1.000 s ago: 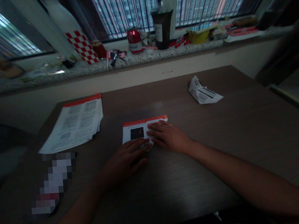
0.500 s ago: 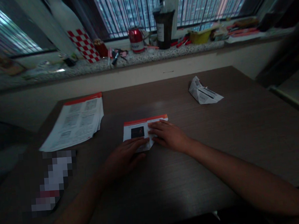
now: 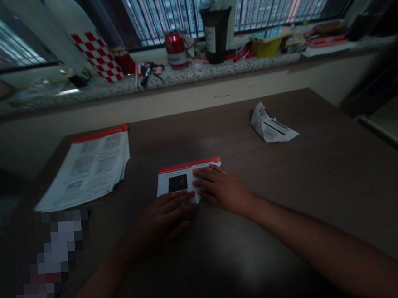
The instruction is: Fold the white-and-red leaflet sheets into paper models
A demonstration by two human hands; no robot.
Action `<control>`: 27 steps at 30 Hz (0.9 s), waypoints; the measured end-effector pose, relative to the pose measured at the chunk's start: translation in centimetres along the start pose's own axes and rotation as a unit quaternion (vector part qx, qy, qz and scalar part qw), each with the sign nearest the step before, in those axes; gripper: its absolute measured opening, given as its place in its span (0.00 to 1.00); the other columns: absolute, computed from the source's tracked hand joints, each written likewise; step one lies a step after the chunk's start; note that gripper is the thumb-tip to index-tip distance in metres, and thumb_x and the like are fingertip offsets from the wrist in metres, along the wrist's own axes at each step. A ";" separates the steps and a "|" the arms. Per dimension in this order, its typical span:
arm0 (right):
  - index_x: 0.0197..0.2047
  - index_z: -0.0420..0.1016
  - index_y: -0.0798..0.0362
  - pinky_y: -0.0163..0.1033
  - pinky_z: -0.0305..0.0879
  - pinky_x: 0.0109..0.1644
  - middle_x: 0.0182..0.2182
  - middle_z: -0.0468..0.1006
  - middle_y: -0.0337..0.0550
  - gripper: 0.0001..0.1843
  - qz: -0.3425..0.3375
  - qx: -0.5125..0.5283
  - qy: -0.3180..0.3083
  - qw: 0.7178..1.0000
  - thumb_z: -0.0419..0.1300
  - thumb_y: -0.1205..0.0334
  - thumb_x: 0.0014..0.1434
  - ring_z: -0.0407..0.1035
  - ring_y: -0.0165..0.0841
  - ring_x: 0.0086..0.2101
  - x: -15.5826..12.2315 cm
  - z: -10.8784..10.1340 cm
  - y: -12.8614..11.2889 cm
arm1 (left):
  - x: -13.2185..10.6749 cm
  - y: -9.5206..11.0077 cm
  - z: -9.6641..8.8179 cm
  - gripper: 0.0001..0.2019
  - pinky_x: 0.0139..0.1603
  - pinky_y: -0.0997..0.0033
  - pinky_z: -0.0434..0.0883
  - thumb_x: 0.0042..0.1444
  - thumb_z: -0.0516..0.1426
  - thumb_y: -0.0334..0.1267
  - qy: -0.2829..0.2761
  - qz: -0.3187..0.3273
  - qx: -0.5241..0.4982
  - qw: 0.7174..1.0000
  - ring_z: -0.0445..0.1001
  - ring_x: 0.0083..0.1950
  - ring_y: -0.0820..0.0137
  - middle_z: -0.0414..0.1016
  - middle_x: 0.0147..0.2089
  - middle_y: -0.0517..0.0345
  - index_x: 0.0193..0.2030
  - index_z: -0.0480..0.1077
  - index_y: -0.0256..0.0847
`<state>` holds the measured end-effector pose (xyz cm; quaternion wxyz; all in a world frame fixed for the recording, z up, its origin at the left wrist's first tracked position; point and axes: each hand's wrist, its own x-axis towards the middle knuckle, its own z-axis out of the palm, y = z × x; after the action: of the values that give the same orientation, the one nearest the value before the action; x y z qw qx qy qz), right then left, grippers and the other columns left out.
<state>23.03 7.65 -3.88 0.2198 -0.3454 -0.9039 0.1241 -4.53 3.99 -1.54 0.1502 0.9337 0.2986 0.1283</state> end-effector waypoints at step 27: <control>0.68 0.70 0.47 0.58 0.54 0.77 0.73 0.64 0.45 0.21 0.024 -0.023 -0.038 0.999 0.57 0.56 0.74 0.58 0.41 0.71 -0.1 -0.4 -0.9 | 0.2 0.2 0.6 0.31 0.64 0.45 0.74 0.67 0.62 0.39 -0.038 -0.017 0.016 0.999 0.68 0.70 0.52 0.58 0.78 0.50 0.74 0.60 0.48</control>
<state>22.78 6.96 -3.20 0.1743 -0.3672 -0.9056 0.1213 -4.12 3.85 -1.97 0.1486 0.9348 0.3110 0.0856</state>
